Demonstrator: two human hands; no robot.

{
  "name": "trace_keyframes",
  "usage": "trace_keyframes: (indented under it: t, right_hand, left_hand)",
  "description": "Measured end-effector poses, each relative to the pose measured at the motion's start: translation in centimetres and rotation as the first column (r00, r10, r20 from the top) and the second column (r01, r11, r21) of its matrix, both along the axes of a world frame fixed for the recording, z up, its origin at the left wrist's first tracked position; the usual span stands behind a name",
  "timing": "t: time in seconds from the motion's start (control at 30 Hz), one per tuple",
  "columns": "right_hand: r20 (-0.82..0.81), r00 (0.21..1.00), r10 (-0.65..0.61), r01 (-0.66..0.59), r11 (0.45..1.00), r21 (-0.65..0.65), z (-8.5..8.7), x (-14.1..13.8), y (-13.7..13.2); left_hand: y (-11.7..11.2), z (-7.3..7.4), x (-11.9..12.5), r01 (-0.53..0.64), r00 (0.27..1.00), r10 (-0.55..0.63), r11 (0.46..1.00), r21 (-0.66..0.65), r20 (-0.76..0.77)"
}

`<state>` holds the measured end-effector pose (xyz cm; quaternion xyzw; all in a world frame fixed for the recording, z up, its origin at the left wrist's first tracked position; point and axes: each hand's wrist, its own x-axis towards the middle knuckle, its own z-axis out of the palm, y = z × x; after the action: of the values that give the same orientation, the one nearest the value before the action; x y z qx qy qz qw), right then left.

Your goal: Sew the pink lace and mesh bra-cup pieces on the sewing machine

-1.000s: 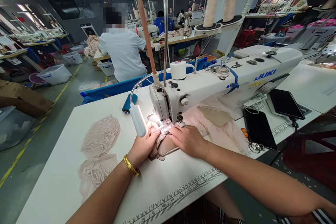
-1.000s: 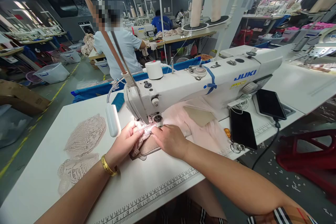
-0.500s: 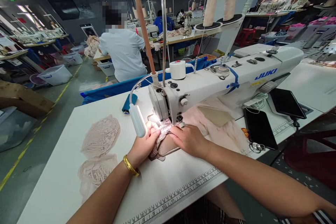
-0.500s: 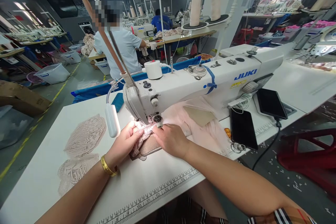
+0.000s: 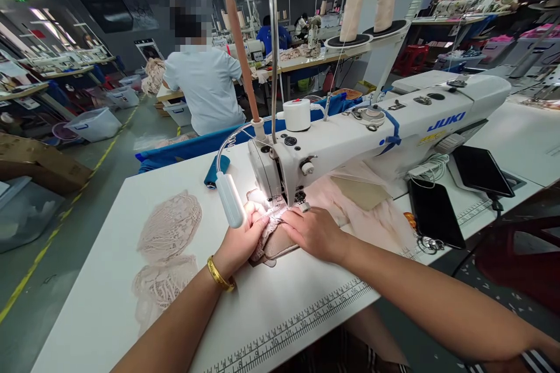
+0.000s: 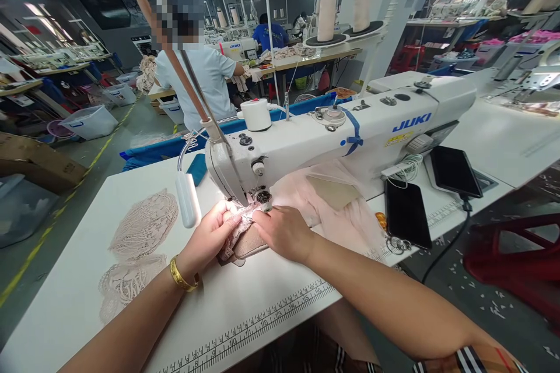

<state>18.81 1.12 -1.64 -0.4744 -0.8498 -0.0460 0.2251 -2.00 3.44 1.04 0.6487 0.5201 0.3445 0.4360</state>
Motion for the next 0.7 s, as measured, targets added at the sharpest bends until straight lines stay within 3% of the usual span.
trace_keyframes:
  t: [0.27,0.43,0.7]
  right_hand:
    - [-0.016,0.999,0.033,-0.033,0.999,0.044,-0.44,-0.32,0.25]
    - [-0.013,0.998,0.06,-0.058,0.996,0.071,-0.52,-0.35,0.38]
    - [-0.016,0.996,0.091,-0.09,0.994,0.066,-0.41,-0.49,0.22]
  left_hand:
    - [-0.55,0.51,0.45,0.146,0.982,-0.108,0.955,-0.259,0.154]
    - [-0.58,0.71,0.58,0.081,0.992,-0.055,0.969,-0.234,0.116]
    - [-0.61,0.84,0.37,0.096,0.987,-0.06,0.965,-0.246,0.152]
